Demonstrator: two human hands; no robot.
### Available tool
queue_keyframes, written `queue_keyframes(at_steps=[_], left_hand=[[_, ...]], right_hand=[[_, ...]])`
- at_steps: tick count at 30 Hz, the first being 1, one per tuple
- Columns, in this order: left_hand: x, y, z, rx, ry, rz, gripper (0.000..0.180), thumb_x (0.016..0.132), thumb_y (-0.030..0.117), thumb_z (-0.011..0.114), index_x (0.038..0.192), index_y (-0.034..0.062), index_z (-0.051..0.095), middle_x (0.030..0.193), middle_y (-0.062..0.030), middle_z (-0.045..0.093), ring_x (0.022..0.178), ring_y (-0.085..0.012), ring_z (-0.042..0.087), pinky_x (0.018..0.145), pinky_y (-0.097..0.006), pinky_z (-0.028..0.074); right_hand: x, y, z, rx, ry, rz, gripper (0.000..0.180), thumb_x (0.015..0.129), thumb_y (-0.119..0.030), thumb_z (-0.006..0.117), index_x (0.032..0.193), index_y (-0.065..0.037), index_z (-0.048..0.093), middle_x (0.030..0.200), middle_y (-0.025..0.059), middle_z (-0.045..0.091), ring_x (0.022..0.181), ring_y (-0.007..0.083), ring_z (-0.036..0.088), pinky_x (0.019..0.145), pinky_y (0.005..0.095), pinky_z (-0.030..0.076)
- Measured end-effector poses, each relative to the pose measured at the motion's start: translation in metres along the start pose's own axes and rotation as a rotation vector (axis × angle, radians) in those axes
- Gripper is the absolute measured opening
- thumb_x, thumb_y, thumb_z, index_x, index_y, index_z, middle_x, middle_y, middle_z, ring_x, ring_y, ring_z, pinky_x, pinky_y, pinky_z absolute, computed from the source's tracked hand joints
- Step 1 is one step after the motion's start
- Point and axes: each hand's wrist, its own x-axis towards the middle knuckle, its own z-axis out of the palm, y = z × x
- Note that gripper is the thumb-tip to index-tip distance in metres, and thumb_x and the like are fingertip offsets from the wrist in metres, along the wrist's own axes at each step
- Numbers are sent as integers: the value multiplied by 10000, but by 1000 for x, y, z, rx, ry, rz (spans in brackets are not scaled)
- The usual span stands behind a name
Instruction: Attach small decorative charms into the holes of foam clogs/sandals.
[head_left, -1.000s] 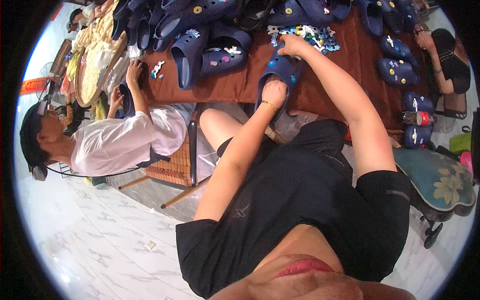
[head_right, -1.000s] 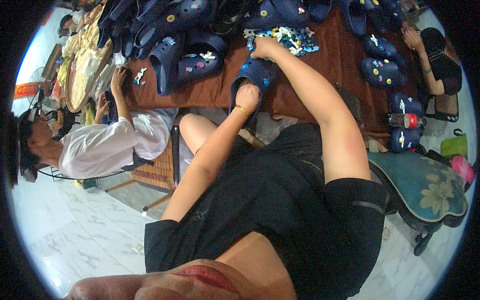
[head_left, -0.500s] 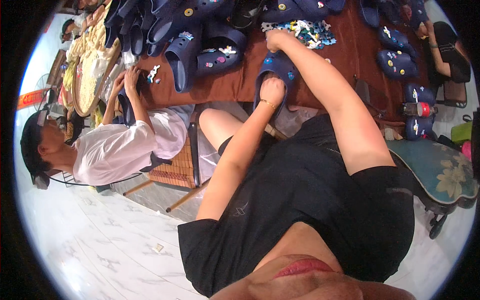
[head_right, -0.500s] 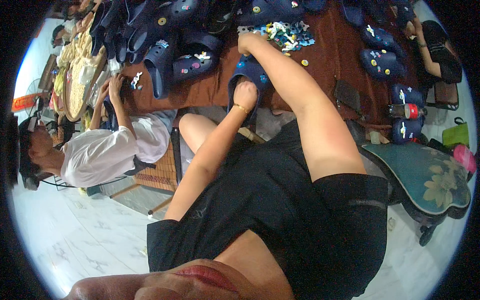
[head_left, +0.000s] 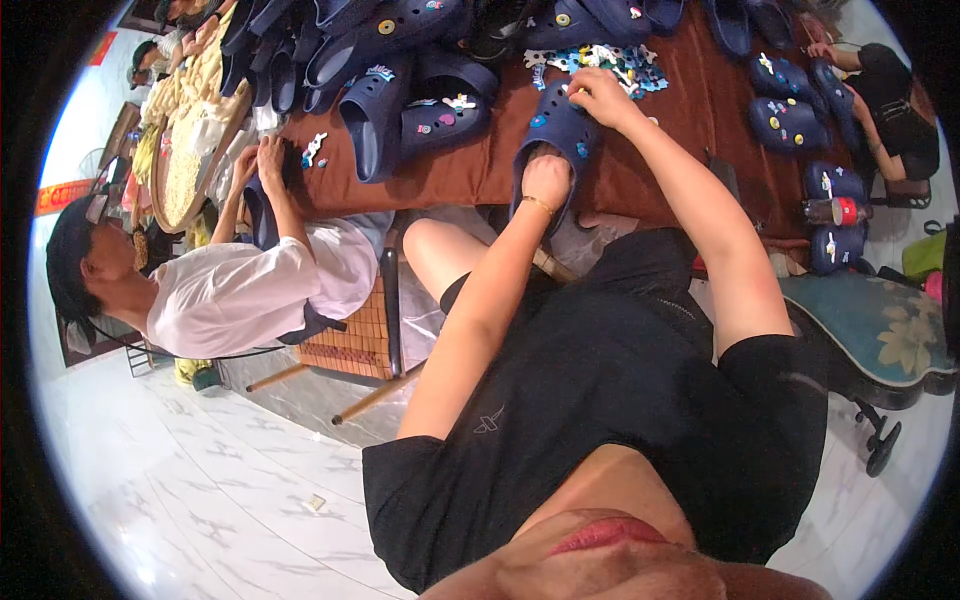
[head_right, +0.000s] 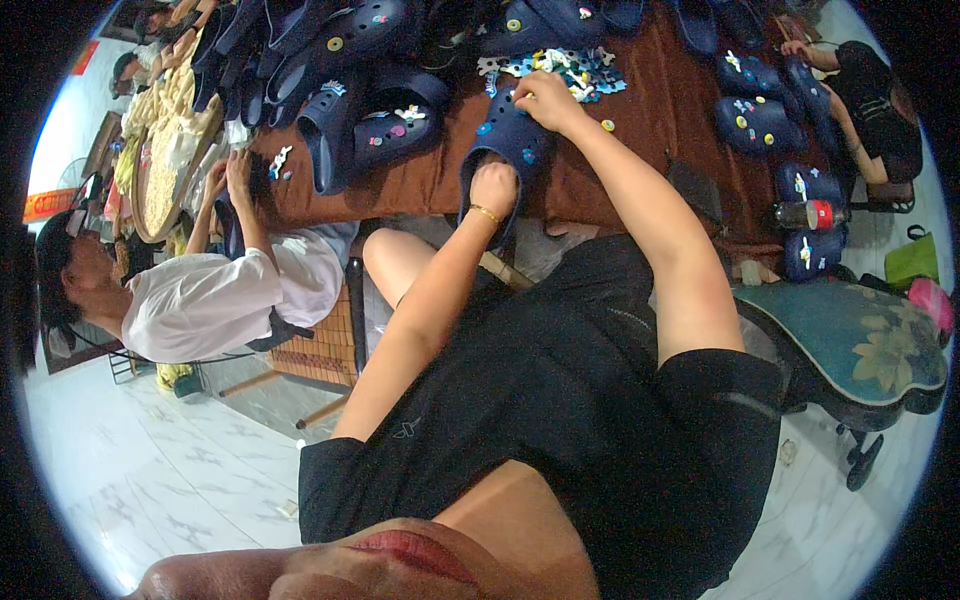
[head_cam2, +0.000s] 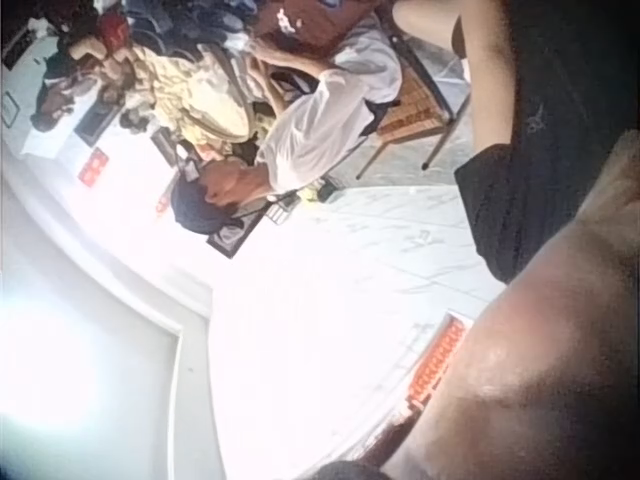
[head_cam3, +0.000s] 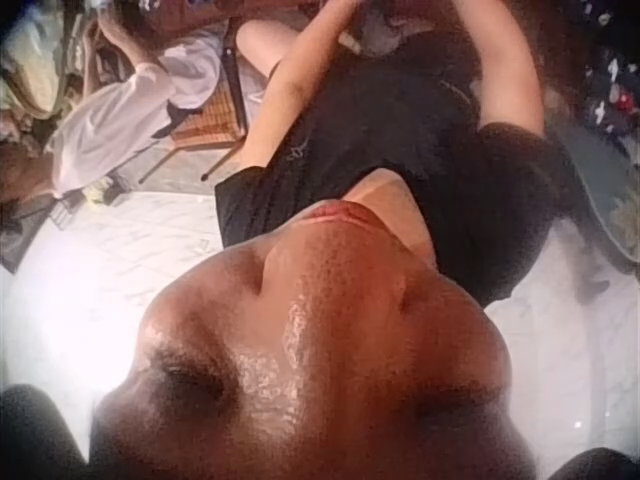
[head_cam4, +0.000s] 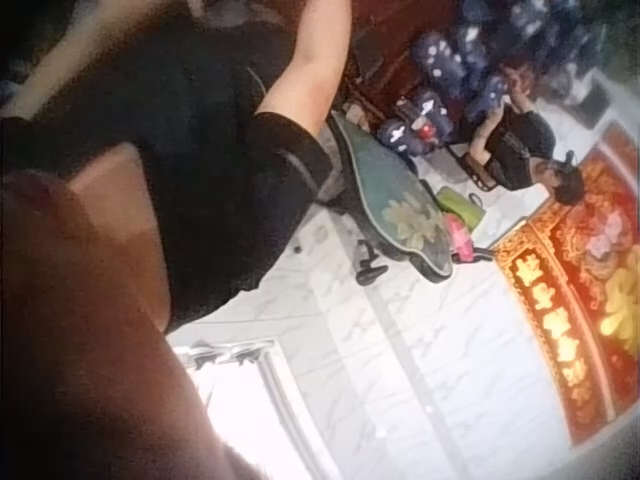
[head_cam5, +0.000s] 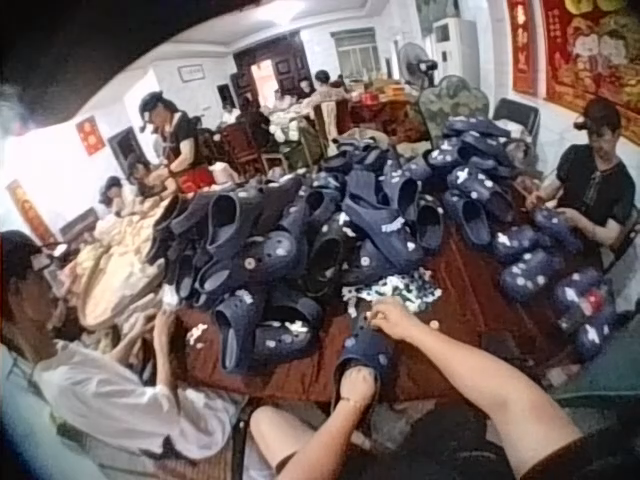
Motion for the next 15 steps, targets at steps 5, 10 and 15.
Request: queue_keyframes(at_steps=[5, 10, 15], left_hand=[[2, -2, 2, 10, -19, -17, 195, 704, 129, 470, 584, 22, 582, 688, -192, 591, 670, -346, 585, 650, -431, 466], [0, 0, 0, 8, -47, -32, 190, 708, 120, 465, 596, 25, 586, 694, -184, 591, 682, -342, 582, 654, -428, 465], [-1, 1, -3, -11, -27, 6, 183, 704, 113, 467, 590, 30, 584, 685, -179, 587, 679, -336, 578, 650, -421, 463]], right_hand=[[-34, 2, -7, 519, 44, 601, 122, 795, -155, 590, 868, -58, 609, 737, 19, 587, 630, 119, 551, 554, 250, 454], [-70, -17, 4, 829, -90, 714, 160, 787, -117, 612, 921, -38, 576, 758, 11, 577, 610, 78, 540, 534, 201, 455], [-62, -20, 0, 754, -116, 824, 183, 743, -112, 650, 872, -10, 572, 715, 44, 577, 576, 105, 545, 470, 237, 444]])
